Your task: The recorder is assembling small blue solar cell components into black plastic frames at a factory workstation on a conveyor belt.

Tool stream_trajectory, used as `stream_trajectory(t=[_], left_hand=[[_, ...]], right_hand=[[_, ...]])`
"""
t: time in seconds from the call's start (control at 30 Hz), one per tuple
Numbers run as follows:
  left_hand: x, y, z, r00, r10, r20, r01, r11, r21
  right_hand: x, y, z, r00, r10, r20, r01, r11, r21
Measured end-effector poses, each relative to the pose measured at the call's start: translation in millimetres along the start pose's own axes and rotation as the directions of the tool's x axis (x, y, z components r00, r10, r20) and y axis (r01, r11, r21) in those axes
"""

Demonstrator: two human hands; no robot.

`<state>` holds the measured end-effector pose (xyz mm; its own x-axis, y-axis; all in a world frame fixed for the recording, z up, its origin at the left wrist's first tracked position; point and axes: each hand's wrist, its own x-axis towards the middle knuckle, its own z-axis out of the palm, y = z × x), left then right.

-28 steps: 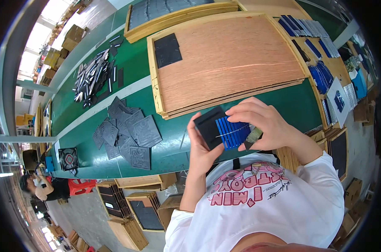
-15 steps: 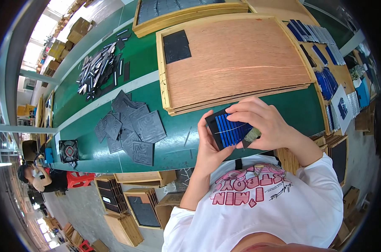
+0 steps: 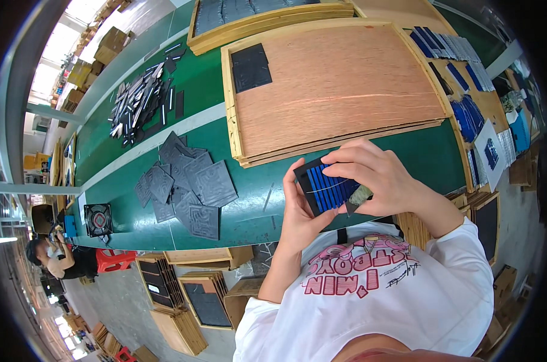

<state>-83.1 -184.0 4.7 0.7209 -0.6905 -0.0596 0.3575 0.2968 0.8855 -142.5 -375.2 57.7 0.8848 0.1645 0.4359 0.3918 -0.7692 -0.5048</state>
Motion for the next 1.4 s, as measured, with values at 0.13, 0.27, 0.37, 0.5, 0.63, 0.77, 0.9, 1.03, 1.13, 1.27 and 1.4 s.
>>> stream_trajectory(t=[0.13, 0.27, 0.37, 0.5, 0.63, 0.77, 0.9, 1.03, 1.13, 1.27, 1.4], left_hand=[[0.4, 0.4, 0.7, 1.000, 0.009, 0.000, -0.009, 1.000, -0.010], [0.4, -0.7, 0.3, 0.999, 0.023, 0.024, -0.023, 1.000, 0.003], [1.1, -3.8, -0.5, 0.998, 0.043, 0.050, -0.043, 0.999, -0.003], [-1.1, -2.6, 0.8, 0.999, 0.009, 0.034, -0.006, 0.995, -0.102], [-0.8, -0.7, 3.5, 0.999, -0.016, 0.038, 0.021, 0.989, -0.148], [0.5, -1.2, 3.7, 0.999, 0.003, 0.049, 0.004, 0.988, -0.154], [-0.4, -0.1, 5.0, 0.999, -0.006, 0.045, 0.012, 0.990, -0.140], [0.6, -1.3, 4.9, 0.999, -0.004, 0.050, 0.011, 0.990, -0.139], [0.1, -0.2, 5.5, 0.999, -0.009, 0.041, 0.015, 0.989, -0.148], [0.1, 0.5, 5.5, 0.999, -0.005, 0.039, 0.011, 0.989, -0.145], [-0.3, 1.2, 5.7, 0.999, -0.004, 0.048, 0.011, 0.990, -0.142]], right_hand=[[-0.3, 0.7, -0.6, 1.000, -0.004, 0.004, 0.004, 1.000, -0.006], [-0.6, -0.1, -1.8, 1.000, -0.004, 0.010, 0.004, 1.000, -0.004], [-1.1, 3.3, -1.1, 0.999, -0.023, 0.026, 0.023, 1.000, 0.012], [2.0, 3.4, 0.3, 0.999, -0.042, 0.012, 0.042, 0.999, 0.023], [0.9, 5.0, -0.3, 0.999, -0.043, 0.008, 0.043, 0.997, 0.061], [1.4, 5.1, 0.0, 0.999, -0.049, 0.006, 0.048, 0.996, 0.080], [1.5, 6.1, 0.2, 0.999, -0.051, -0.001, 0.051, 0.995, 0.080], [0.7, 7.2, 0.8, 0.999, -0.052, -0.008, 0.053, 0.996, 0.079], [1.3, 7.3, 1.6, 0.998, -0.055, -0.015, 0.056, 0.995, 0.080], [2.2, 7.5, 1.5, 0.998, -0.061, -0.028, 0.063, 0.995, 0.080], [1.4, 8.3, 1.5, 0.998, -0.057, -0.027, 0.059, 0.995, 0.077]])
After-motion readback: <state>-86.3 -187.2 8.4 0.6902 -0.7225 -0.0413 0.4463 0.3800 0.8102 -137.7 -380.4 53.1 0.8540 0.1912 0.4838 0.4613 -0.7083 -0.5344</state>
